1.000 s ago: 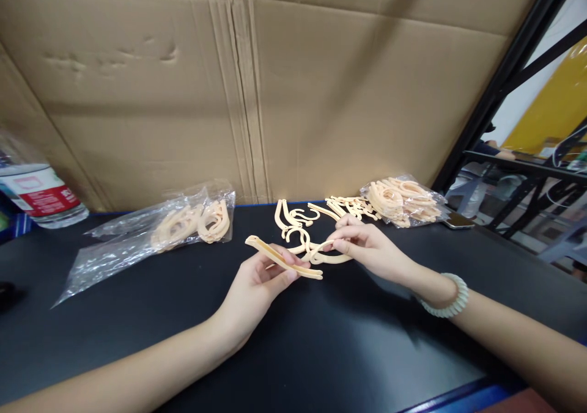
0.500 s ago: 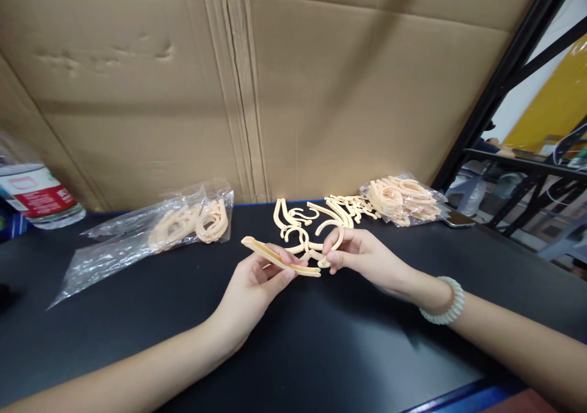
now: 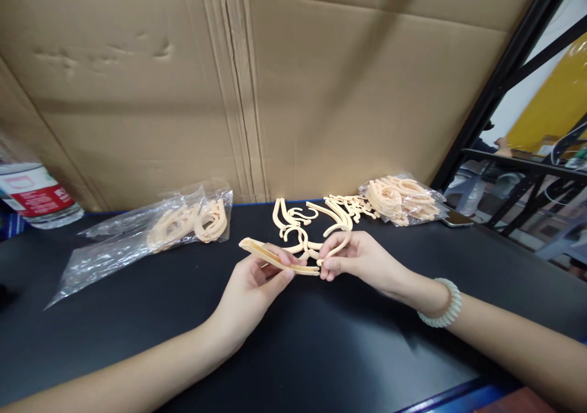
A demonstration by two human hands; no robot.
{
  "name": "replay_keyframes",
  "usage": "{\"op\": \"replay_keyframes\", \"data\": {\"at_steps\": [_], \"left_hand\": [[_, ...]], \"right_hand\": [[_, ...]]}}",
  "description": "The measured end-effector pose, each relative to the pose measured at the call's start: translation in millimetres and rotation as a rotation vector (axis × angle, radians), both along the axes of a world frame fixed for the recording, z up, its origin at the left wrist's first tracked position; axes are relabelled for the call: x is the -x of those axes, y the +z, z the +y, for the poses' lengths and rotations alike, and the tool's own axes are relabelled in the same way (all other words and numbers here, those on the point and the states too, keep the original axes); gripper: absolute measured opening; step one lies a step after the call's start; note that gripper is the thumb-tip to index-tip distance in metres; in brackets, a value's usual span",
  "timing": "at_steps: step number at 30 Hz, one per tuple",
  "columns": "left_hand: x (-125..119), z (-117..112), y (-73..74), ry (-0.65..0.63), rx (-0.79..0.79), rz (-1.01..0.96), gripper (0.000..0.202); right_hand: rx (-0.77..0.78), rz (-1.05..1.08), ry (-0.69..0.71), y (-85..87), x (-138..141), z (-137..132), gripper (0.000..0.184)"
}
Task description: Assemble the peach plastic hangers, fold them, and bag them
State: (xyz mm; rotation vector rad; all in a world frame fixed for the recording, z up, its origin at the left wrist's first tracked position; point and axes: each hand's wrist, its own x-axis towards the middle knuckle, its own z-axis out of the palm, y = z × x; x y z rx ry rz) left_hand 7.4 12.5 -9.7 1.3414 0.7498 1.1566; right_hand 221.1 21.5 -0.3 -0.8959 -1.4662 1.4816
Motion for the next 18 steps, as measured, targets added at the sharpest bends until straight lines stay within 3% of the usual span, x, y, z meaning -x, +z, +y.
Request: {"op": "replay_keyframes", "data": {"at_steps": [6,13,18], "left_hand": [[-0.8,-1.8,3.2,0.006,-0.018,0.032,0.016],[-0.3,-3.2,4.4,-0.025,-0.077,0.036,0.014],[-1.1,-3.7,6.2,-0.066,-0.122,0.059,0.012]], "right_hand": [[-0.025,0.028,-0.035,-0.6,0.1,-1.6,0.018],[0.175,0.07,0.144,5.3,-1.6,-6.8,0.02],[0.231,0.078,0.15,3.4,-1.8,-6.7,0.025]]}}
